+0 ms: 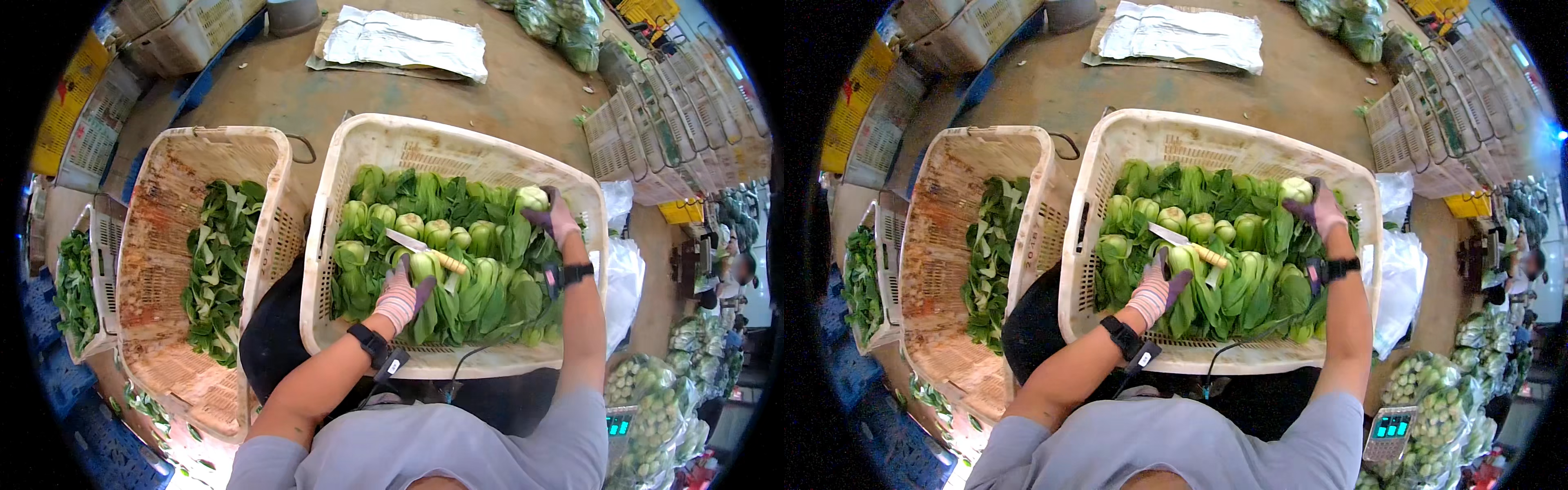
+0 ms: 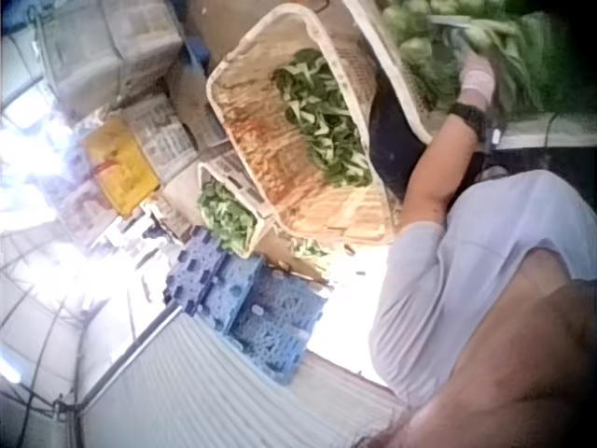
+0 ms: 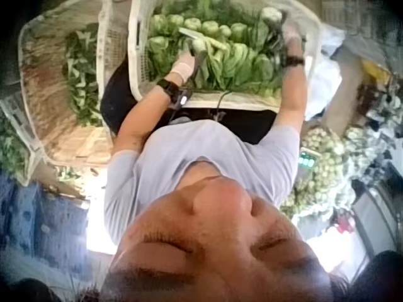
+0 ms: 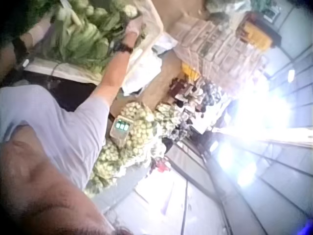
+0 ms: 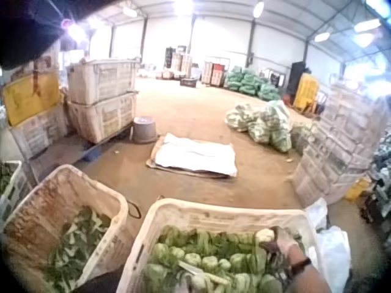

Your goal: The person trims the stalks of bok choy with a knife, places the trimmed pieces into a basket, and then weighs portions of the bok choy on a digital scale before bagging them.

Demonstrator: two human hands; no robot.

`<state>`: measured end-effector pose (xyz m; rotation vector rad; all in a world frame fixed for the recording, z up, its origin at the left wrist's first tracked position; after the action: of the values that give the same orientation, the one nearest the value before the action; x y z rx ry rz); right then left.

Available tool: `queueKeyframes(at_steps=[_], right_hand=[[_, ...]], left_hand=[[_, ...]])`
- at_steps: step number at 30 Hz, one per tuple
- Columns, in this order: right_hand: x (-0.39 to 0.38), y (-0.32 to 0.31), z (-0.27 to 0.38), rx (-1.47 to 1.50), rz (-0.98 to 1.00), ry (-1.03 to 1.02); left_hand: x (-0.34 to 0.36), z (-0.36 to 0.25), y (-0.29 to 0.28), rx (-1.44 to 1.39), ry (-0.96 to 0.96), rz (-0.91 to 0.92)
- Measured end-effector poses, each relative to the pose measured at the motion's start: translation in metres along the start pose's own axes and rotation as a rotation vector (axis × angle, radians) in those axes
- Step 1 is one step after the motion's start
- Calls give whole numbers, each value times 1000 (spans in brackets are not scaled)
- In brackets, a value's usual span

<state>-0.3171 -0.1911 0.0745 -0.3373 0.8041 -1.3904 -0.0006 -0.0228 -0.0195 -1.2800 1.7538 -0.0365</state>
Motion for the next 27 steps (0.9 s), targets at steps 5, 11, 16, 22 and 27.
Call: queueKeyframes(at_steps=[5, 11, 16, 22, 27], right_hand=[[-79, -3, 44, 318, -29, -565], [-199, 46, 150, 702, 250, -568], [-233, 92, 242, 355, 338, -977], [-53, 169, 139, -306, 162, -287], [-41, 223, 48, -779, 485, -114]], left_hand=[[-19, -16, -39, 9, 305, -457], [-142, -82, -91, -89, 1032, -387], [-199, -20, -152, -508, 704, -200], [-256, 88, -208, -1219, 657, -399], [-279, 145, -220, -1687, 633, -322]])
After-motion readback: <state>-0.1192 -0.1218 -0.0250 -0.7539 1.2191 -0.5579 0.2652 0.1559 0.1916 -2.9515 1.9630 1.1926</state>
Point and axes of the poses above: each hand's wrist, its own x-axis towards the middle knuckle, its own y-axis out of the palm, z = x × y, the point moved 3 cm from there along x, towards the middle knuckle, and after that the axes turned 12 degrees about x, right-handed, at the moved point
